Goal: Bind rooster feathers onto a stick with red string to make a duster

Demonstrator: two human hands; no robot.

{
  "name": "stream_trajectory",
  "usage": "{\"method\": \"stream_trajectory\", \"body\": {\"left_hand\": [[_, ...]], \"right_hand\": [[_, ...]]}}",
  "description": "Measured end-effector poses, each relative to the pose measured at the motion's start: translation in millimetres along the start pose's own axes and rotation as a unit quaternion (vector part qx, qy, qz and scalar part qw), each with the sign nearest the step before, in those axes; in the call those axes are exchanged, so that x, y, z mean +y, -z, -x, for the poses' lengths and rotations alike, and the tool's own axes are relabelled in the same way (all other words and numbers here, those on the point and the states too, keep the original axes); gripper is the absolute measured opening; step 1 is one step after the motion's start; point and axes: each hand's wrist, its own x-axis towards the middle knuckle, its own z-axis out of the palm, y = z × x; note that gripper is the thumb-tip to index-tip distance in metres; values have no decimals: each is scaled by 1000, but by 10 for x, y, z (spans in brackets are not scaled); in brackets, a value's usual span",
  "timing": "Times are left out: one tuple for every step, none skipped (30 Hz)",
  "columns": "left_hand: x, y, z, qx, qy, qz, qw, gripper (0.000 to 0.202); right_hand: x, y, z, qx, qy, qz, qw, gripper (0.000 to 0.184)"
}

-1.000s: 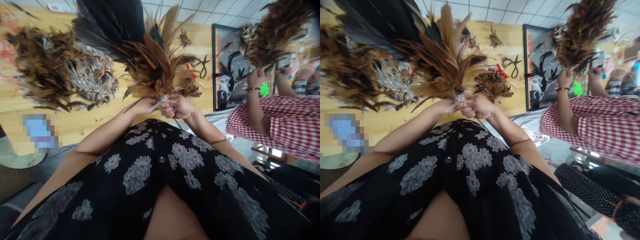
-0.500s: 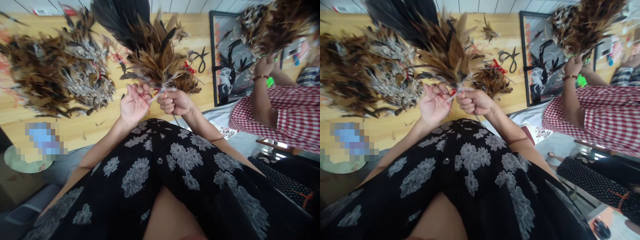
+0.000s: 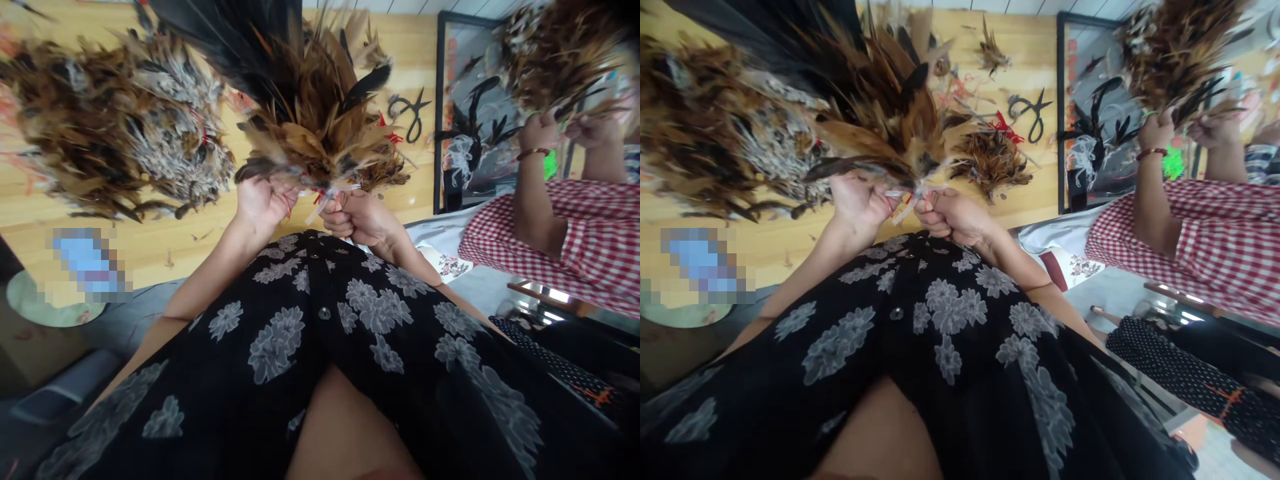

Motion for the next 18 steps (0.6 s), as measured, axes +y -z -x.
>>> {"method": "stream_trajectory", "body": {"left_hand": [[-6,0,-2,13,8,10,1000,53],[-1,-10,12,16,13,12,1000,54],[14,-32,41,8,13,7,1000,55],[37,-66,84,-12,3,-5,1000,56],[65,-108,135,-36,-13,-18,999,58],[96,-153,191,-60,-37,-34,997,60],[127,-198,244,-78,-65,-58,993,61],[156,-237,292,-92,-103,-102,985,62],[184,-265,330,-103,-142,-161,971,63],[211,-280,357,-108,-178,-223,952,62],[236,-281,376,-111,-211,-286,928,62],[260,-269,388,-114,-238,-348,900,60],[286,-248,397,-121,-256,-402,871,56],[314,-221,406,-135,-264,-450,842,51],[346,-191,415,-156,-266,-498,810,46],[384,-162,425,-178,-269,-549,771,41],[432,-134,431,-200,-271,-597,728,37],[489,-108,432,-218,-276,-631,691,35]], "right_hand": [[7,18,-7,6,4,9,1000,40],[12,44,-28,13,8,20,1000,39],[14,81,-65,22,12,33,999,38],[13,127,-118,35,19,50,998,36],[9,183,-184,51,28,71,996,33],[4,244,-258,73,45,99,991,31],[-2,306,-336,104,71,133,983,28],[-9,366,-411,141,102,178,969,27],[-16,419,-479,186,139,232,945,26],[-23,461,-536,231,168,295,912,26],[-30,491,-579,276,184,363,870,25],[-36,508,-610,318,186,431,824,23],[-41,516,-629,351,172,494,776,21],[-46,518,-639,377,151,546,733,19],[-49,517,-643,397,128,586,695,20],[-51,517,-642,408,106,617,665,23],[-53,519,-636,411,87,641,642,28],[-56,523,-626,406,70,662,626,33]]}}
